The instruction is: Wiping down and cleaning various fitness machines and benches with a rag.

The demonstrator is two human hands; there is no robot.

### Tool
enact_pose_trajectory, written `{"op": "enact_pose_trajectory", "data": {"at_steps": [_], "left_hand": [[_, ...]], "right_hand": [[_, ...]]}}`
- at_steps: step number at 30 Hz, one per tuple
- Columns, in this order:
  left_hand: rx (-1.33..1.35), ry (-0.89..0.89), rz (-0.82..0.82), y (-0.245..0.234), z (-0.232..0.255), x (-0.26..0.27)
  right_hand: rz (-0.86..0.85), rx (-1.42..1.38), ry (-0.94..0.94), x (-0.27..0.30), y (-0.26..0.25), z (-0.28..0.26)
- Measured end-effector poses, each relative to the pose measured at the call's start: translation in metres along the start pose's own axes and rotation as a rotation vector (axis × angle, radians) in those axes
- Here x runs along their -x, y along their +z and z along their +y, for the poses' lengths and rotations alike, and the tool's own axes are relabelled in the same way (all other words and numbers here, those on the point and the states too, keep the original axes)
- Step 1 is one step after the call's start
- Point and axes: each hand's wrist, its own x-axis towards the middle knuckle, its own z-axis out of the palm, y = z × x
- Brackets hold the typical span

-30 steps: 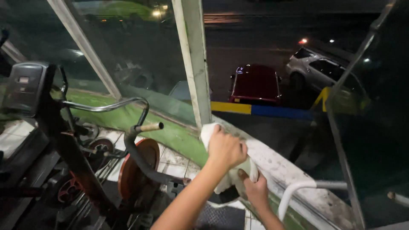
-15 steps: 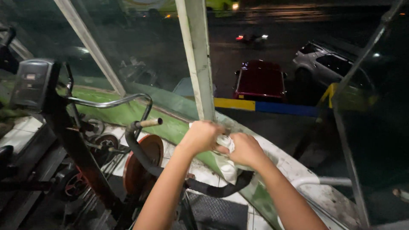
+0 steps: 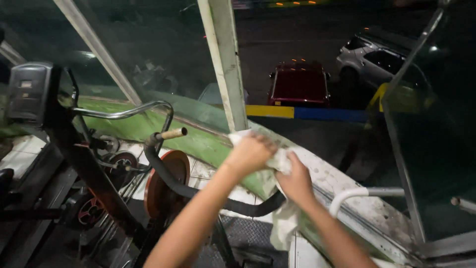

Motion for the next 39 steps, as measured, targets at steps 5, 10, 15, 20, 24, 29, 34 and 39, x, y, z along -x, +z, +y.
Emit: {"op": "enact_pose_trajectory", "data": {"at_steps": [5,10,15,20,24,29,34,39], "left_hand": [[0.02,-0.067,-0.112,-0.017,-0.055,0.019],[0.152,-0.062,0.015,0.003,-0.102,0.016],[0.575,-0.657,0.553,-0.089,-0.124,0.015],[1.128,-0.266,0.979,-0.121,-0.069,0.031],[1.438,-0.738,1.107,-0.064,-0.022,0.062],[2.076,-0.938,1.371,0.031,0.04,0.131],[2.577,-0.781,1.18,0.208,0.113,0.043],[1.958,-0.932,1.082,0.091,0.132,-0.04]], "right_hand": [[-0.44,0.455,-0.326,-0.068,-0.033,-0.086],[-0.51,0.529,-0.457,-0.117,-0.052,-0.127],[-0.178,-0.369,-0.567,-0.142,-0.038,-0.155],[-0.663,-1.033,-0.351,-0.09,-0.034,-0.201],[-0.942,-0.681,-0.291,-0.063,-0.049,-0.175],[-0.36,-0.16,-0.347,-0.055,-0.036,-0.059],[-0.203,-0.328,-0.201,-0.037,-0.007,0.035],[0.2,-0.127,-0.533,-0.012,-0.02,0.004]]}}
